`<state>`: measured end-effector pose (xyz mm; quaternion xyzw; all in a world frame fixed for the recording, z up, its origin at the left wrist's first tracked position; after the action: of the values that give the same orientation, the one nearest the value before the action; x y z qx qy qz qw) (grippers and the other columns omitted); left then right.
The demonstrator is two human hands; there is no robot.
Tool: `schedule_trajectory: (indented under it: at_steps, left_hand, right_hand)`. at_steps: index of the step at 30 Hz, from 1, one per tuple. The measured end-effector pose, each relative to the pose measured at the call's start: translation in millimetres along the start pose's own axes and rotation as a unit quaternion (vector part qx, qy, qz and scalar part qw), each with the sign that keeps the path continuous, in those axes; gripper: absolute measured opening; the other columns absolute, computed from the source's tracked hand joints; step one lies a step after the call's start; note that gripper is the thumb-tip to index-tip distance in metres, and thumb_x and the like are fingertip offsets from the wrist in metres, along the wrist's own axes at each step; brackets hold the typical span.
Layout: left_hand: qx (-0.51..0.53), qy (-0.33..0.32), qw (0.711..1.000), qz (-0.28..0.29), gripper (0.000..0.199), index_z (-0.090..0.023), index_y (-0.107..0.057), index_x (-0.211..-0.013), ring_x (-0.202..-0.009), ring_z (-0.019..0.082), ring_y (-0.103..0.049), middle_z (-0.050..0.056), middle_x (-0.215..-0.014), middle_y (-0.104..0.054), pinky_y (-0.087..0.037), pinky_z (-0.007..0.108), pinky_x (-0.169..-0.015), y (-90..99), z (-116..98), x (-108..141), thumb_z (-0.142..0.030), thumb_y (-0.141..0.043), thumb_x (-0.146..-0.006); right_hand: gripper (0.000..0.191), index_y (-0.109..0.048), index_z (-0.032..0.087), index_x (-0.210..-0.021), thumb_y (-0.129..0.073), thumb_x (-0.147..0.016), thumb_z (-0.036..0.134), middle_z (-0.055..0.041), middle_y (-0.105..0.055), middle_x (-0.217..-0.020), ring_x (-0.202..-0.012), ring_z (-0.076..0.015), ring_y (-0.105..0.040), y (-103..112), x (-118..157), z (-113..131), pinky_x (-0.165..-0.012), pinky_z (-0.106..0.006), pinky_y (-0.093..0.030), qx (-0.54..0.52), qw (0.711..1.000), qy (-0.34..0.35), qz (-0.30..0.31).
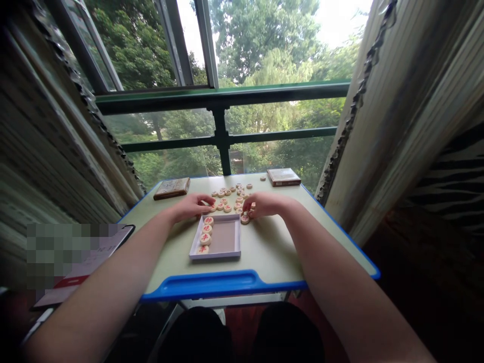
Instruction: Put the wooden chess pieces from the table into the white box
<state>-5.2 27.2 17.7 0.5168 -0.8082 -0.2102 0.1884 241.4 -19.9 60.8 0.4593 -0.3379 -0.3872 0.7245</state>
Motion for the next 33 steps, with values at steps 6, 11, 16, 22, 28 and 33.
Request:
schedule_trajectory:
  at_steps: [6, 11, 16, 22, 28, 33]
  left_hand:
    - [-0.020, -0.003, 1.000, -0.002, 0.045, -0.012, -0.062, -0.100, -0.055, 0.007, -0.049, 0.008, -0.101, -0.063, -0.037, 0.021, -0.046, 0.2, -3.4, 2.6, -0.032, -0.069, -0.060]
    - [-0.027, -0.029, 0.999, 0.002, 0.045, -0.014, -0.063, -0.101, -0.062, 0.011, -0.052, 0.008, -0.105, -0.063, -0.039, 0.021, -0.048, -0.7, -3.6, 1.5, -0.032, -0.067, -0.061]
    - [-0.033, -0.031, 0.999, 0.005, 0.046, -0.015, -0.063, -0.104, -0.065, 0.011, -0.052, 0.007, -0.107, -0.062, -0.040, 0.021, -0.052, -0.3, -2.5, 0.5, -0.031, -0.066, -0.061]
    - [-0.057, -0.011, 0.998, -0.019, 0.053, -0.013, -0.063, -0.103, -0.053, 0.007, -0.046, 0.005, -0.091, -0.062, -0.034, 0.021, -0.046, -2.4, 1.9, -1.8, -0.042, -0.069, -0.059]
    - [-0.100, -0.036, 0.994, -0.024, 0.050, -0.014, -0.066, -0.100, -0.063, 0.011, -0.050, 0.002, -0.081, -0.060, -0.041, 0.024, -0.061, -1.1, 3.1, -3.7, -0.038, -0.071, -0.057]
    - [-0.070, -0.014, 0.997, -0.008, 0.053, -0.011, -0.065, -0.103, -0.066, 0.012, -0.051, 0.005, -0.087, -0.061, -0.042, 0.025, -0.066, -0.7, -2.5, 0.9, -0.032, -0.071, -0.055]
  right_hand:
    - [0.029, -0.068, 0.022, -0.090, -0.069, -0.062, 0.032, -0.0025, -0.065, -0.094, -0.081, -0.0169, -0.058, -1.2, -0.5, 3.8, -0.064, -0.022, -0.042, -0.001, 1.000, 0.002, -0.003]
    - [0.020, -0.070, 0.022, -0.085, -0.063, -0.066, 0.023, -0.0023, -0.065, -0.090, -0.076, -0.0155, -0.058, -3.5, -2.8, 4.9, -0.061, -0.021, -0.042, 0.007, 1.000, 0.023, -0.009]
    - [0.023, -0.070, 0.022, -0.085, -0.063, -0.064, 0.018, -0.0024, -0.066, -0.087, -0.075, -0.0159, -0.058, -4.1, -4.6, 2.5, -0.059, -0.021, -0.042, 0.013, 1.000, 0.004, -0.015]
    - [0.024, -0.069, 0.021, -0.087, -0.066, -0.064, 0.025, -0.0020, -0.067, -0.083, -0.071, -0.0147, -0.058, -3.6, -3.4, 1.5, -0.058, -0.022, -0.040, 0.011, 1.000, 0.003, -0.011]
    - [0.024, -0.069, 0.021, -0.087, -0.066, -0.065, 0.030, -0.0014, -0.066, -0.079, -0.066, -0.0136, -0.057, -4.5, -3.1, 1.6, -0.056, -0.021, -0.039, 0.023, 1.000, 0.001, -0.010]
    - [0.024, -0.068, 0.019, -0.087, -0.067, -0.065, 0.030, -0.0022, -0.067, -0.078, -0.066, -0.0136, -0.058, -4.4, -3.4, 1.4, -0.056, -0.021, -0.038, 0.033, 0.999, -0.004, -0.018]
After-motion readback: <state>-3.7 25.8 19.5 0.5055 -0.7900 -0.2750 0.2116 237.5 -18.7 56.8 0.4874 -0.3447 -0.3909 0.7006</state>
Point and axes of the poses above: each hand's wrist, its own x-axis away from the middle knuckle, its own y-axis out of the back of the hand, z = x × y, the point moved 1 cm from there along -x, towards the middle knuckle
